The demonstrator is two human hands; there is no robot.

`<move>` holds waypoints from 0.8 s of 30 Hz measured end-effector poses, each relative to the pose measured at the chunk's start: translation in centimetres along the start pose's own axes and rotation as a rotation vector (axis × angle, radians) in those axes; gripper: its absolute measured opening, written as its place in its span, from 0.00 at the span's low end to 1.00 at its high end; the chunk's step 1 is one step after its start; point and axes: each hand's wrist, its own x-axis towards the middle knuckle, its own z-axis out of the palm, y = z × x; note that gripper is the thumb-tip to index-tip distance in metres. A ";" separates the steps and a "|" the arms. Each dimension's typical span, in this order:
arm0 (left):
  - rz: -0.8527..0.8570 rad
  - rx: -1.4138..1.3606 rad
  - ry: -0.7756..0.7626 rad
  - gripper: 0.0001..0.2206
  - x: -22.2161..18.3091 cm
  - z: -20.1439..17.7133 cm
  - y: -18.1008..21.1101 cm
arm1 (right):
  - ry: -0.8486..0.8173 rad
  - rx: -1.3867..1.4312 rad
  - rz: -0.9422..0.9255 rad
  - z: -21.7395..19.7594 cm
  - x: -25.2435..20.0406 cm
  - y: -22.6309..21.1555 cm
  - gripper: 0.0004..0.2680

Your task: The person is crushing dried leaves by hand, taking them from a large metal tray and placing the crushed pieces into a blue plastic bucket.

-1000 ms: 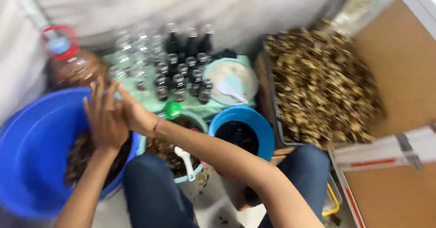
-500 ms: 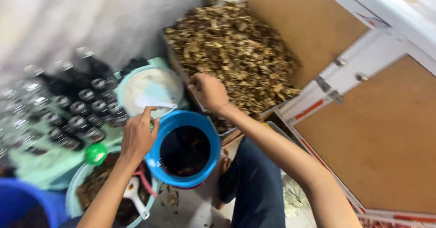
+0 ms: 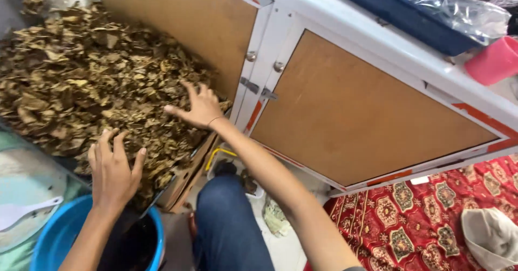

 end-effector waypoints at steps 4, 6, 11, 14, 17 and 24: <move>-0.046 -0.070 -0.170 0.27 3.3 4.0 0.1 | 0.046 0.117 -0.129 1.1 -0.8 -1.2 0.41; -0.096 -0.074 -0.231 0.27 4.4 4.7 0.5 | 0.041 0.200 -0.202 2.9 -0.3 -1.2 0.36; -0.057 0.091 -0.328 0.31 7.5 4.1 2.0 | 0.093 -0.028 -0.410 4.0 0.3 -2.2 0.30; -0.060 0.142 -0.378 0.36 9.0 5.7 1.1 | 0.148 -0.253 -0.433 4.7 1.2 -2.5 0.24; 0.003 0.324 -0.482 0.37 9.0 10.4 -1.8 | 0.153 -0.311 -0.426 5.2 1.5 -2.6 0.19; 0.011 0.478 -0.411 0.17 8.9 14.8 -5.2 | 0.334 -0.469 -0.642 3.9 1.2 -3.7 0.09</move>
